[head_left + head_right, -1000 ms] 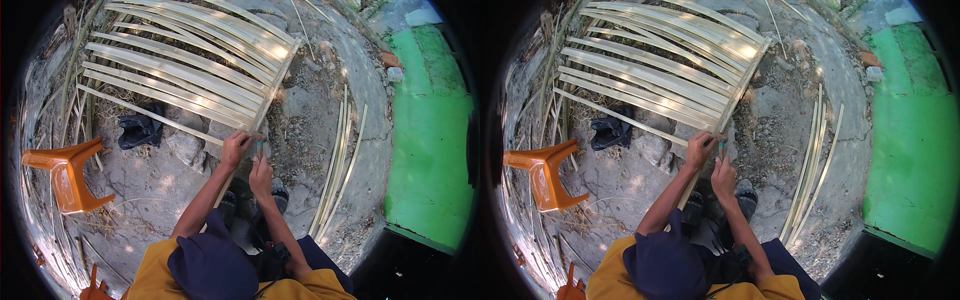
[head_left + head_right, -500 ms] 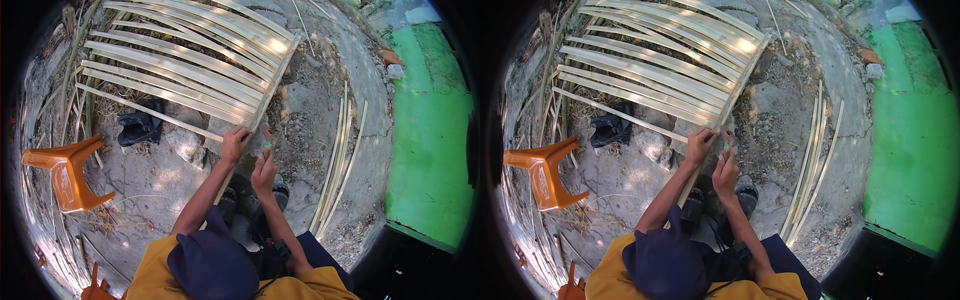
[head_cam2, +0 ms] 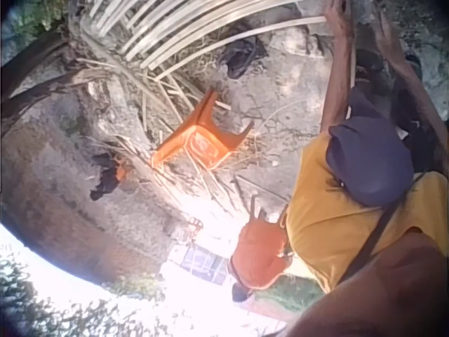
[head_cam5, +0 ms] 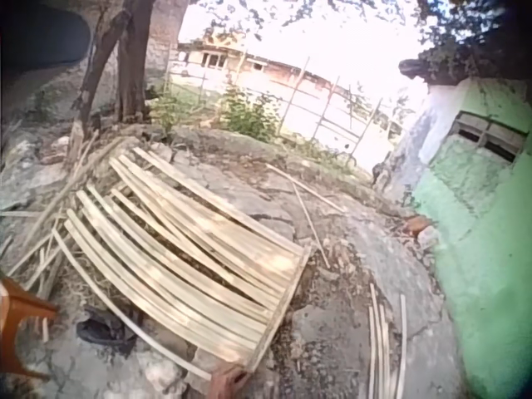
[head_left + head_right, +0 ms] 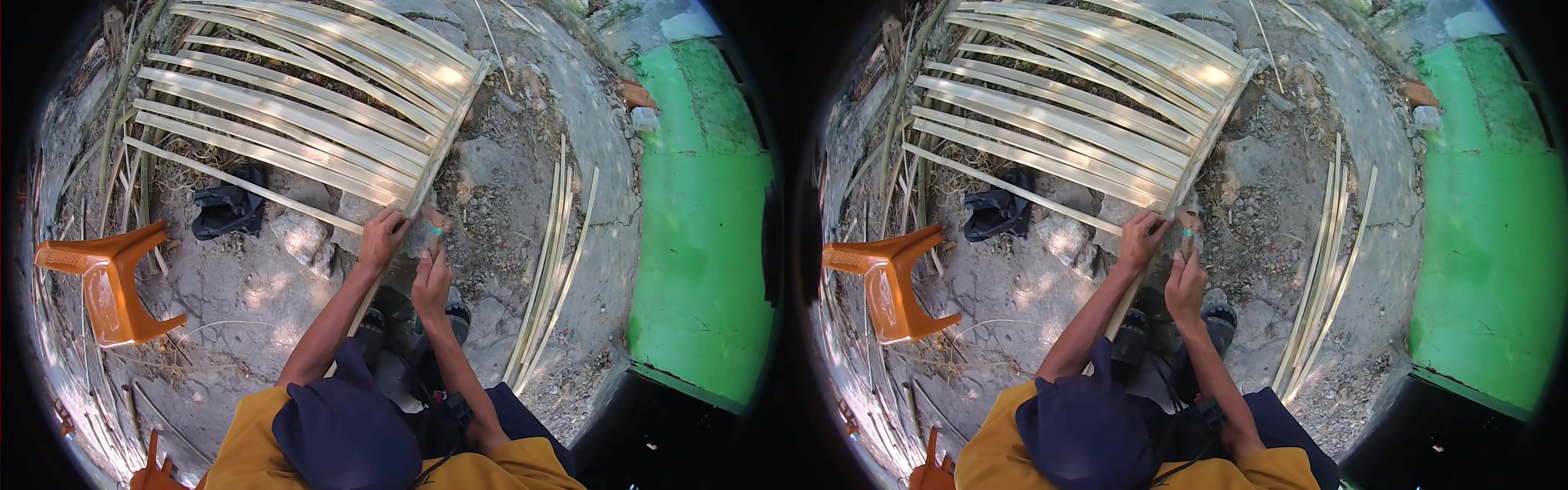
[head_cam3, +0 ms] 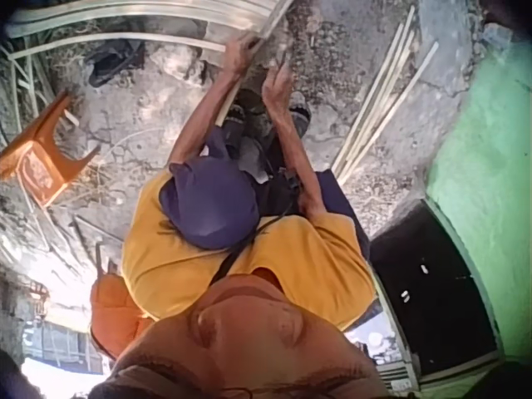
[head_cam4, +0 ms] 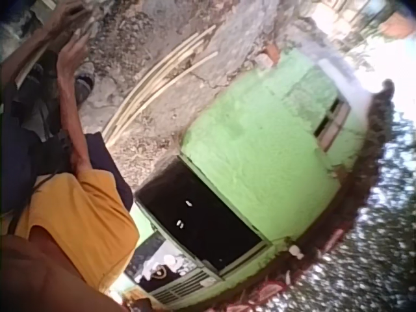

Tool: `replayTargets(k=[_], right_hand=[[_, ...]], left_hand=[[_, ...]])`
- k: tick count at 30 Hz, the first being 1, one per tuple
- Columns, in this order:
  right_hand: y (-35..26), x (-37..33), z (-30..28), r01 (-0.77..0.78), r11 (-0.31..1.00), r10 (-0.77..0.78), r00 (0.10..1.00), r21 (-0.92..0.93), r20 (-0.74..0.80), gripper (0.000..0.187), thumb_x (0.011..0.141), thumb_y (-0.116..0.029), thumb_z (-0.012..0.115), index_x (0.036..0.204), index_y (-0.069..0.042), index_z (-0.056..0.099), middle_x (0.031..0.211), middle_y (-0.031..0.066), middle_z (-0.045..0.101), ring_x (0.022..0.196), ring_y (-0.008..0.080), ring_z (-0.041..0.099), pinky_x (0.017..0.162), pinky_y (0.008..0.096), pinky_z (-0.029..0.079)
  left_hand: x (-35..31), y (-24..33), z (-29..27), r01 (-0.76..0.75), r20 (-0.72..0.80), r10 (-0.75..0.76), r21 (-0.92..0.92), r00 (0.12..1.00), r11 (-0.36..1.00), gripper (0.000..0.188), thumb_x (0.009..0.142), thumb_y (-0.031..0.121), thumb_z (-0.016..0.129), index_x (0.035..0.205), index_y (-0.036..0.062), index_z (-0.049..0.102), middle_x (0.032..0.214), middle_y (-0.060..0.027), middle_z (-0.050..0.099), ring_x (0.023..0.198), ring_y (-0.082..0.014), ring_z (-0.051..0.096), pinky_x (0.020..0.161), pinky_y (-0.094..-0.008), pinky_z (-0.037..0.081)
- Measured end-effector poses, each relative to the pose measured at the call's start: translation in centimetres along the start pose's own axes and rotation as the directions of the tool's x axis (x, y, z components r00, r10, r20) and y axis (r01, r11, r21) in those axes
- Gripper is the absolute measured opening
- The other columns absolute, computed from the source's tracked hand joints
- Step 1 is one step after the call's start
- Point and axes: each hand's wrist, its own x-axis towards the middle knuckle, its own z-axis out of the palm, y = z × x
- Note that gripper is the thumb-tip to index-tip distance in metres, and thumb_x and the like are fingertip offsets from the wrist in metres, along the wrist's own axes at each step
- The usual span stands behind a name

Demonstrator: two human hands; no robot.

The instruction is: The person places bamboo strips onto a frame, aligns them by hand, and secures them by hammering nails into the strips.

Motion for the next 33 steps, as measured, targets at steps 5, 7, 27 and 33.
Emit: replayTargets(k=[5,7,27,33], right_hand=[[1.4,-0.1,0.8,0.055,0.987,-0.046,0.997,-0.151,0.063,0.027,0.108,-0.019,0.051,0.113,0.007,0.056,0.079,0.0333,0.064,0.076,0.0552,0.065,0.061,0.0588,0.045],[1.7,0.1,1.0,-0.025,0.982,0.053,0.988,-0.186,0.148,0.028,0.108,-0.019,0.051,0.114,0.007,0.056,0.08,0.0334,0.064,0.077,0.0547,0.065,0.061,0.0584,0.046],[-0.6,0.2,0.4,0.0,1.0,0.0,1.0,0.011,-0.019,0.027,0.107,-0.017,0.05,0.112,0.009,0.055,0.072,0.029,0.062,0.069,0.0495,0.066,0.058,0.0537,0.045],[2.4,-0.4,1.0,-0.027,0.992,0.035,0.998,-0.12,0.06,0.03,0.108,-0.02,0.05,0.112,0.009,0.057,0.07,0.0257,0.062,0.066,0.0473,0.064,0.056,0.0508,0.045]], left_hand=[[0.4,-0.5,0.0,-0.024,0.011,0.023,0.026,1.0,0.999,0.01,0.084,0.008,0.079,0.09,0.0023,0.073,0.084,-0.0116,0.068,0.07,-0.0312,0.069,0.062,-0.0387,0.054],[0.7,-0.7,0.3,-0.051,-0.015,0.052,0.028,0.999,0.998,0.009,0.084,0.007,0.079,0.089,0.0024,0.073,0.083,-0.0115,0.068,0.07,-0.0311,0.069,0.062,-0.0386,0.054],[0.2,0.5,-0.3,-0.004,-0.002,0.004,0.021,1.0,1.0,0.014,0.087,0.015,0.079,0.086,0.0045,0.071,0.083,-0.013,0.067,0.075,-0.0373,0.067,0.063,-0.0442,0.053],[0.9,0.4,-0.2,0.018,0.007,-0.018,0.001,1.0,1.0,0.014,0.087,0.015,0.079,0.085,0.0041,0.07,0.083,-0.012,0.068,0.075,-0.0362,0.068,0.064,-0.0438,0.053]])
